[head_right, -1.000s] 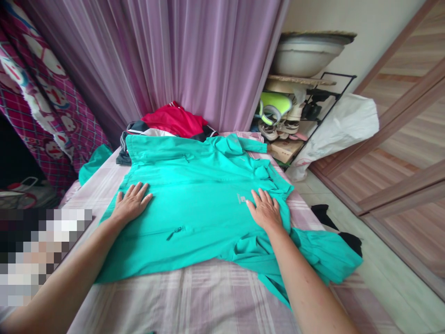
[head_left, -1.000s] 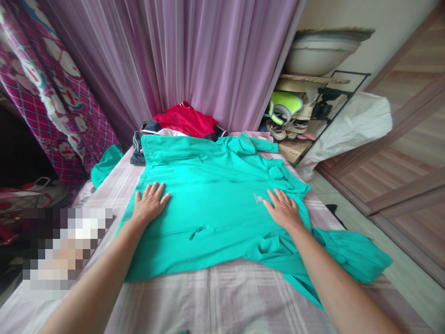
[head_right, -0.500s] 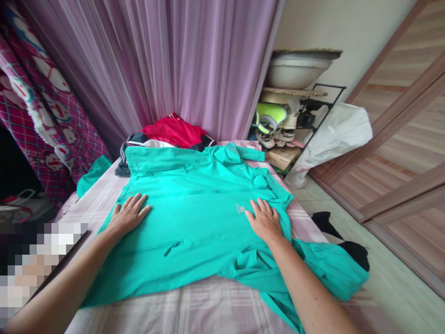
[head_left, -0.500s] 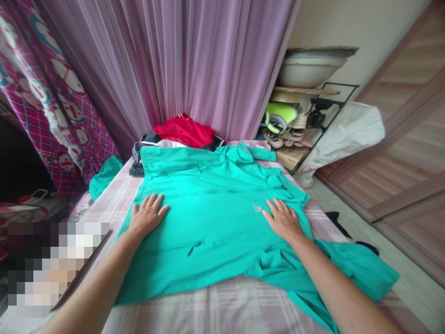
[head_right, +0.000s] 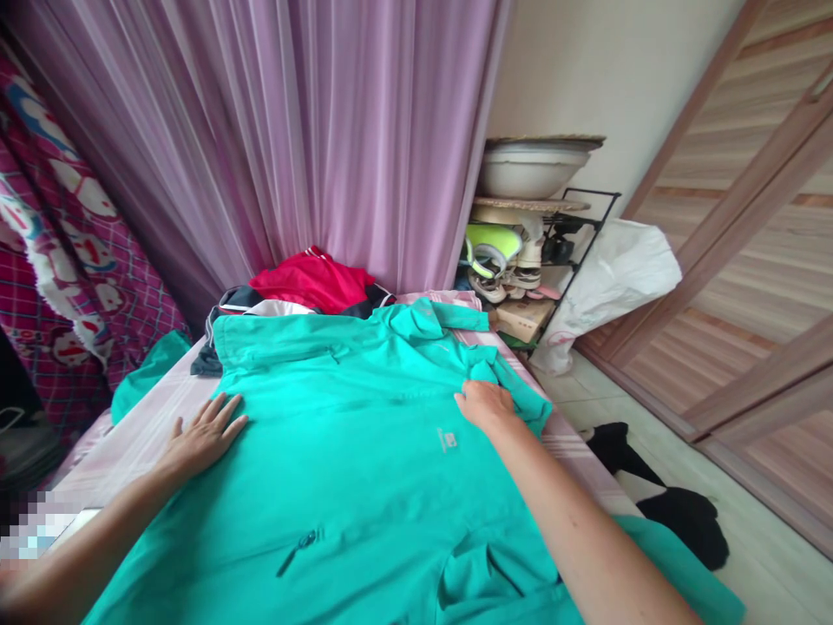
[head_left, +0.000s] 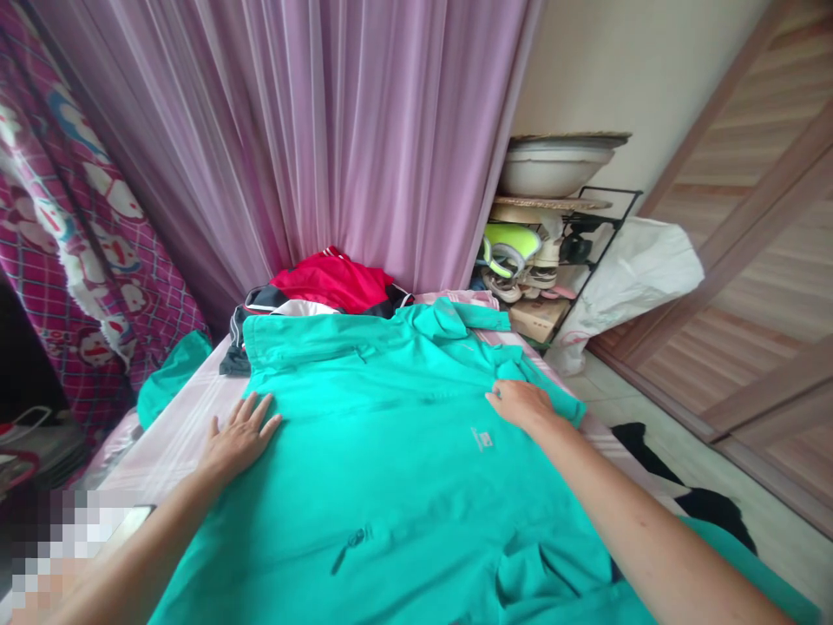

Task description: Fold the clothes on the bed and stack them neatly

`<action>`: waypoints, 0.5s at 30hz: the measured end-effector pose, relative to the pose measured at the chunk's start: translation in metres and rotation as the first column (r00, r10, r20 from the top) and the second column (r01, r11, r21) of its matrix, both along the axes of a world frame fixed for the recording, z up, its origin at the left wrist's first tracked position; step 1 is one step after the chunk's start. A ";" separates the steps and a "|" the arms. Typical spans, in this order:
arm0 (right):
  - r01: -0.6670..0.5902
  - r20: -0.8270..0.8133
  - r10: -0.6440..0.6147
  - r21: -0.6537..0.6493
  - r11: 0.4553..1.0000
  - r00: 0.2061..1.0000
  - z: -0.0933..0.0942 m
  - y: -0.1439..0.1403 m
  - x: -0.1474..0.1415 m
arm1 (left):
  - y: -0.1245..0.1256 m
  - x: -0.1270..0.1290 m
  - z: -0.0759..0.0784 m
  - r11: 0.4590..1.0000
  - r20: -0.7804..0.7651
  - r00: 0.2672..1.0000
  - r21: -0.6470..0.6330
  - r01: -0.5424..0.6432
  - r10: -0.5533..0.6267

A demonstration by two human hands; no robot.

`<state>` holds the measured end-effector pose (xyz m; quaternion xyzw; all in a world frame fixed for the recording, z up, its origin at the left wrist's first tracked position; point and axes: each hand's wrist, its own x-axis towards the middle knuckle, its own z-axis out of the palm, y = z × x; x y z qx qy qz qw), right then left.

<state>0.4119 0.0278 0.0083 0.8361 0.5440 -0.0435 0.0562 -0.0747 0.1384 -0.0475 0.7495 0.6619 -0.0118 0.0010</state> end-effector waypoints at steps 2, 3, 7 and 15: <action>0.024 -0.089 -0.018 0.066 0.998 0.996 0.001 0.021 0.005 | 0.009 0.001 0.008 0.999 -0.023 1.000 0.044 -0.017 0.018; 0.058 -0.176 -0.038 0.107 0.993 0.984 0.000 0.032 0.007 | 0.015 0.002 0.013 0.995 -0.027 0.999 0.097 -0.024 0.027; 0.279 -0.585 -0.133 0.168 0.945 0.800 -0.003 0.081 0.017 | 0.043 0.008 0.047 0.936 -0.055 0.998 0.351 0.030 -0.011; 0.481 -0.848 -0.152 0.132 0.867 0.508 -0.009 0.150 0.021 | 0.132 0.021 0.117 0.964 -0.087 0.996 0.263 0.032 -0.009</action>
